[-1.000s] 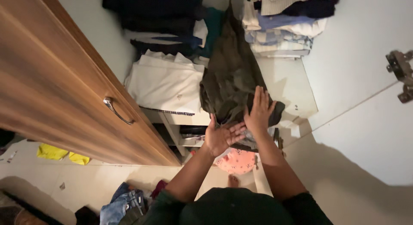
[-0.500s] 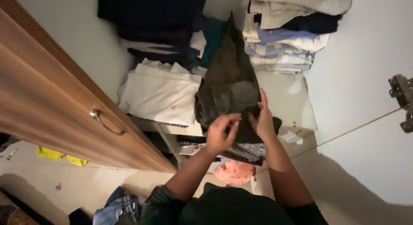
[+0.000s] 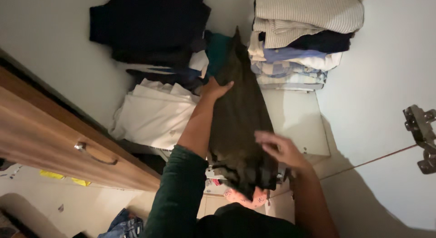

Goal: The person folds several garments by hand, including a dark t-shirt, a striped shirt, and a pair of trousers. Each item is smoothed, folded into a compact shape, and placed on a shelf inside a wardrobe.

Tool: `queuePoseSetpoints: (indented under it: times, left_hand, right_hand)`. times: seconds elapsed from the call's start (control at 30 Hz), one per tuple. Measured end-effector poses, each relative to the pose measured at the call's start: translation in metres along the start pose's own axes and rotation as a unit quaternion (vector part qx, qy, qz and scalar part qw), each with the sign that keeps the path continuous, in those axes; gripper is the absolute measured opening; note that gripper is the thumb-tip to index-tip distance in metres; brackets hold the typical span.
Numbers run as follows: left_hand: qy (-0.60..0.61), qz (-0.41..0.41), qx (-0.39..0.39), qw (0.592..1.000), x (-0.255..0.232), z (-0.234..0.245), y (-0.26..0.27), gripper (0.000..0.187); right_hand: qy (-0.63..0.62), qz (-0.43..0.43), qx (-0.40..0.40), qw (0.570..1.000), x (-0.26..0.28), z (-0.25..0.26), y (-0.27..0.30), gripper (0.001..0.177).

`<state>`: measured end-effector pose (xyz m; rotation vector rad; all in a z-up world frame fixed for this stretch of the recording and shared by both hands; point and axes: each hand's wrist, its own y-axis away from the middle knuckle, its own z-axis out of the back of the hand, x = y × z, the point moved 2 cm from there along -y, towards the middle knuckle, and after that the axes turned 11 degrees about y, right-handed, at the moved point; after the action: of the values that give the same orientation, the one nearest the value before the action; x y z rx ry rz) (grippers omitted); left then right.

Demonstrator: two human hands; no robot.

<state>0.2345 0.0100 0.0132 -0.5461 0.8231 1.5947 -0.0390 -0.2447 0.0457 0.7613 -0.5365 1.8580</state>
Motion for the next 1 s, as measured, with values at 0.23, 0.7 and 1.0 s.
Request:
queuePoseSetpoints:
  times: [0.23, 0.7, 1.0]
  left_hand:
    - [0.299, -0.176, 0.110, 0.932, -0.015, -0.009, 0.028, 0.070]
    - [-0.041, -0.453, -0.154, 0.877, -0.067, 0.065, 0.145, 0.046]
    - [0.045, -0.336, -0.381, 0.860, -0.063, 0.034, 0.213, 0.082]
  right_hand:
    - [-0.155, -0.068, -0.126, 0.977, -0.076, 0.021, -0.155, 0.068]
    - [-0.547, -0.004, 0.033, 0.836, -0.036, 0.074, -0.233, 0.079]
    - [-0.385, 0.203, -0.114, 0.893, 0.054, 0.109, -0.224, 0.111]
